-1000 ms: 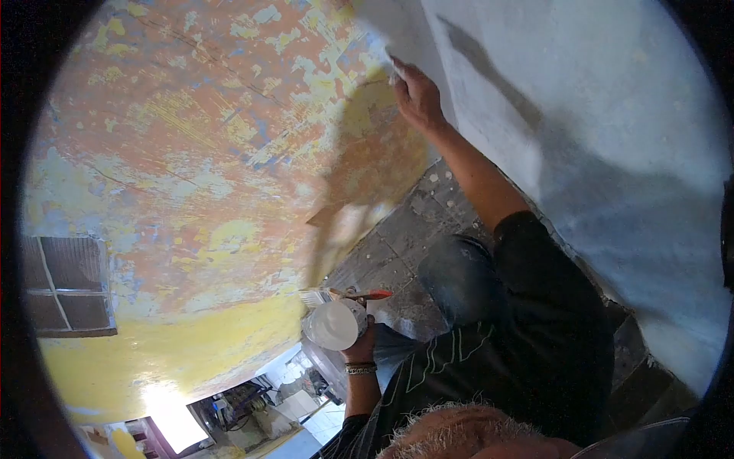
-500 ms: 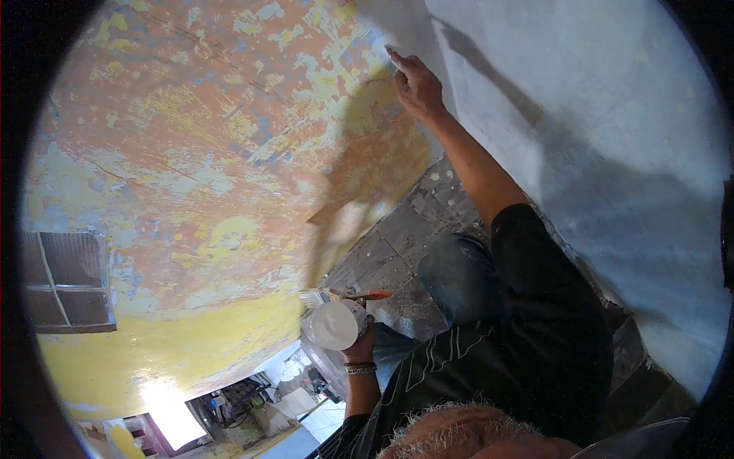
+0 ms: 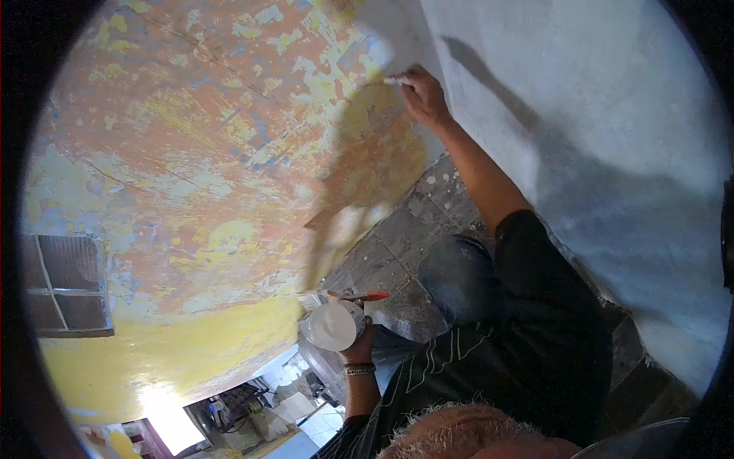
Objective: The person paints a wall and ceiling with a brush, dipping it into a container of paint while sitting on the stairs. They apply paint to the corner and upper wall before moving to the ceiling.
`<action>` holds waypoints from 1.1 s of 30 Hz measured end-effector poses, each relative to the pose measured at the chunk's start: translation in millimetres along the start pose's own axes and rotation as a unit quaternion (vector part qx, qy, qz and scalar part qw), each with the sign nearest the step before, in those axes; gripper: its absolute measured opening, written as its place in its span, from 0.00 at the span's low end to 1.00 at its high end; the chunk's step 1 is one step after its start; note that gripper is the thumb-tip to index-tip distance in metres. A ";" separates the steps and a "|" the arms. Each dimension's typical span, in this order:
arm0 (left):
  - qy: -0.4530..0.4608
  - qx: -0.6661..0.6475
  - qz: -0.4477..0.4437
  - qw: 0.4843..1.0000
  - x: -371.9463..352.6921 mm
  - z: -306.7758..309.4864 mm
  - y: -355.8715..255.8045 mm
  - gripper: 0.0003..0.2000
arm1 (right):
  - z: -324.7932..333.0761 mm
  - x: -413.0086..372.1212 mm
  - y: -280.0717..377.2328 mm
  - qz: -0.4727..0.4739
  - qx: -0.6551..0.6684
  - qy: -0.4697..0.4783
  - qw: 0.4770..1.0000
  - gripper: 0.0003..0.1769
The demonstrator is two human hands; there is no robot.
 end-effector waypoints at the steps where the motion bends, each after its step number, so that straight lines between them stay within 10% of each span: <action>1: -0.016 0.236 -0.073 0.969 -2.9 -2.3 -9.1 0.30 | 1.1 -7.3 -4.4 -0.029 0.053 -0.012 0.998 0.22; 2: -0.034 0.459 -0.140 0.876 -7.6 -7.7 -17.5 0.30 | 3.4 -9.1 -2.3 -0.061 0.106 -0.024 0.992 0.22; 6: -0.021 0.671 -0.198 0.714 -18.8 -19.0 -22.9 0.30 | 7.1 1.8 -8.0 -0.143 0.070 -0.039 0.987 0.19; 9: -0.003 0.562 -0.224 0.796 -23.6 -33.7 -28.9 0.29 | -3.4 -20.8 -12.8 -0.130 -0.002 -0.001 0.992 0.19; 11: -0.056 0.036 -0.003 0.998 -14.2 -9.8 -4.0 0.29 | -27.4 -57.5 -8.6 -0.072 -0.063 0.160 0.982 0.22; 12: -0.055 0.033 -0.005 0.998 -13.1 -8.9 -2.9 0.29 | -23.1 -61.3 -4.9 -0.092 -0.021 0.152 0.984 0.23; 14: -0.038 0.556 -0.138 0.819 -16.6 -16.8 -19.3 0.28 | -14.5 -45.9 -4.6 -0.101 -0.008 0.094 0.990 0.24; 15: -0.039 0.560 -0.134 0.817 -16.1 -9.0 -17.9 0.28 | -4.1 -39.5 -3.1 -0.113 0.002 0.033 0.993 0.24; 16: -0.001 0.282 -0.061 0.958 -11.7 3.6 -5.6 0.27 | -3.8 -33.8 0.7 -0.118 0.001 0.033 0.992 0.24; 17: 0.037 -0.029 0.016 0.999 -9.3 3.5 6.7 0.27 | -3.1 -24.5 1.2 -0.145 0.023 0.022 0.989 0.25; 18: 0.038 -0.030 0.015 0.999 -12.5 -10.6 3.2 0.27 | -2.5 -20.3 -1.0 -0.169 0.046 0.011 0.985 0.26; 19: -0.004 0.325 -0.090 0.942 -17.6 -23.8 -16.3 0.27 | -1.9 -18.3 2.6 -0.166 0.046 0.010 0.985 0.26; 20: -0.049 0.632 -0.183 0.751 -24.2 -43.3 -31.8 0.27 | -4.6 -21.2 0.5 -0.179 0.035 0.016 0.983 0.26; 26: -0.036 0.194 -0.066 0.978 -11.8 -11.7 -11.4 0.28 | -20.3 -44.9 -0.5 -0.084 0.065 0.058 0.993 0.21; 29: -0.071 0.046 0.007 0.996 -10.1 0.8 -1.2 0.30 | -26.7 -53.2 5.1 -0.070 0.131 0.087 0.985 0.14; 33: -0.040 0.182 -0.043 0.981 -14.7 2.2 -7.0 0.31 | -7.1 -35.1 -15.5 -0.131 0.111 -0.036 0.985 0.05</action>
Point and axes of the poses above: each hand's wrist, its own x-axis towards the middle knuckle, its own z-axis out of the back of the hand, y = z × x, the point moved 8 cm from there along x, towards the middle knuckle, and after that the axes turned 11 degrees about x, right-handed, at the moved point
